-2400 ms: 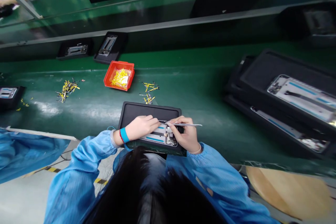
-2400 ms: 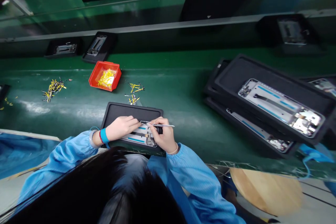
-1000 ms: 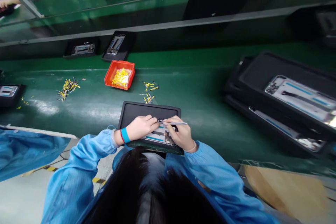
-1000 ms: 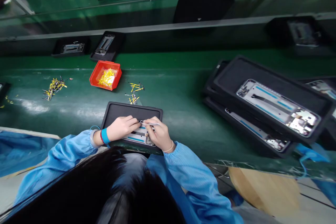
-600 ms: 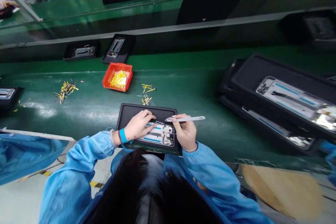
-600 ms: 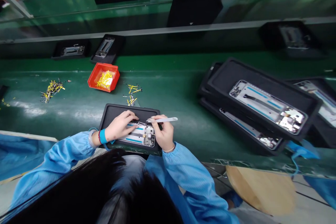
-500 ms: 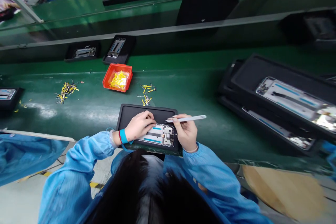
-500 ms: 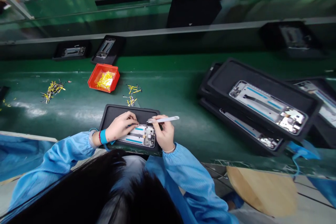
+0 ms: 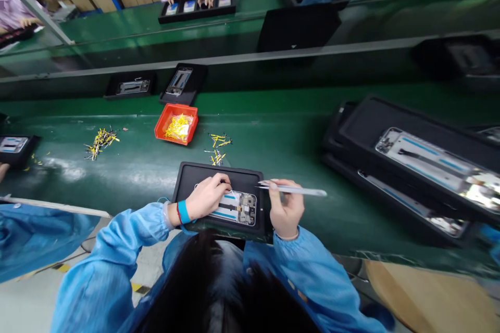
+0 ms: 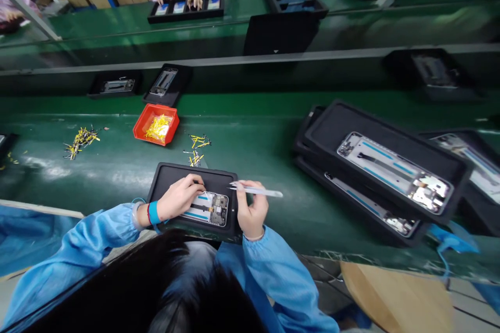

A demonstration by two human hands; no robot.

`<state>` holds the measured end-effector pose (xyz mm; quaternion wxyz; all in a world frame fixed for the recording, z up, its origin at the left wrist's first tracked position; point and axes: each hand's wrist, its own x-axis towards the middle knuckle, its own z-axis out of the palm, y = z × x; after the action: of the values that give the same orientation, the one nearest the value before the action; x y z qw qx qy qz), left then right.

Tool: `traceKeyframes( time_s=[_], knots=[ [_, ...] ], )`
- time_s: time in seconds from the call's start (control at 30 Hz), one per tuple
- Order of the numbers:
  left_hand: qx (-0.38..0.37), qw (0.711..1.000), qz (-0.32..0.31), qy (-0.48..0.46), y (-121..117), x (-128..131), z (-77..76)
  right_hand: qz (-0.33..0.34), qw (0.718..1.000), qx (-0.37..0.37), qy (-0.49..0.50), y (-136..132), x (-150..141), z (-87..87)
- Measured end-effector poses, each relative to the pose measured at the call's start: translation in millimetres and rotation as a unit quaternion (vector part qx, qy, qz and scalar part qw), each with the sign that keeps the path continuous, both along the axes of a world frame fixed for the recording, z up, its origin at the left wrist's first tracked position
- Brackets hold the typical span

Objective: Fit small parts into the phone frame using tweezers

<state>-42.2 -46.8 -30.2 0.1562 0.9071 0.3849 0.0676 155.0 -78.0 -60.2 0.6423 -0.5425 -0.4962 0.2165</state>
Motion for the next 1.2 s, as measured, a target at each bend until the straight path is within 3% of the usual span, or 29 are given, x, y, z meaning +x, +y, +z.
traceKeyframes(
  time_s=[0.1, 0.3, 0.47, 0.7, 0.87, 1.0, 1.1, 1.2],
  knots=[
    [-0.001, 1.000, -0.012, 0.018, 1, 1, -1.1, -0.024, 0.998, 0.018, -0.056, -5, 11, 10.8],
    [0.008, 0.999, -0.021, 0.036, 1, 4, -0.5, 0.019, 0.969, -0.091, -0.230, -26, 32, 23.3],
    [0.018, 0.998, -0.031, 0.043, 0, 7, 1.8, 0.116, 0.947, -0.154, -0.255, -39, 41, 19.5],
    [0.016, 0.998, -0.042, 0.040, 2, 9, -0.9, 0.113, 0.925, -0.228, -0.284, -40, 33, 7.0],
    [0.011, 0.999, -0.039, 0.030, 2, 9, -2.4, 0.106, 0.923, -0.314, -0.194, -33, 31, 9.5],
    [0.010, 0.999, -0.043, 0.017, 0, 9, -1.3, 0.157, 0.898, -0.410, -0.017, -34, 29, 14.2],
    [0.017, 0.999, -0.039, 0.001, 0, 8, -1.2, 0.214, 0.865, -0.422, 0.165, -39, 23, 13.6],
    [0.027, 0.999, -0.039, -0.018, -1, 6, -1.8, 0.222, 0.849, -0.419, 0.233, -43, 18, 13.8]
  ],
)
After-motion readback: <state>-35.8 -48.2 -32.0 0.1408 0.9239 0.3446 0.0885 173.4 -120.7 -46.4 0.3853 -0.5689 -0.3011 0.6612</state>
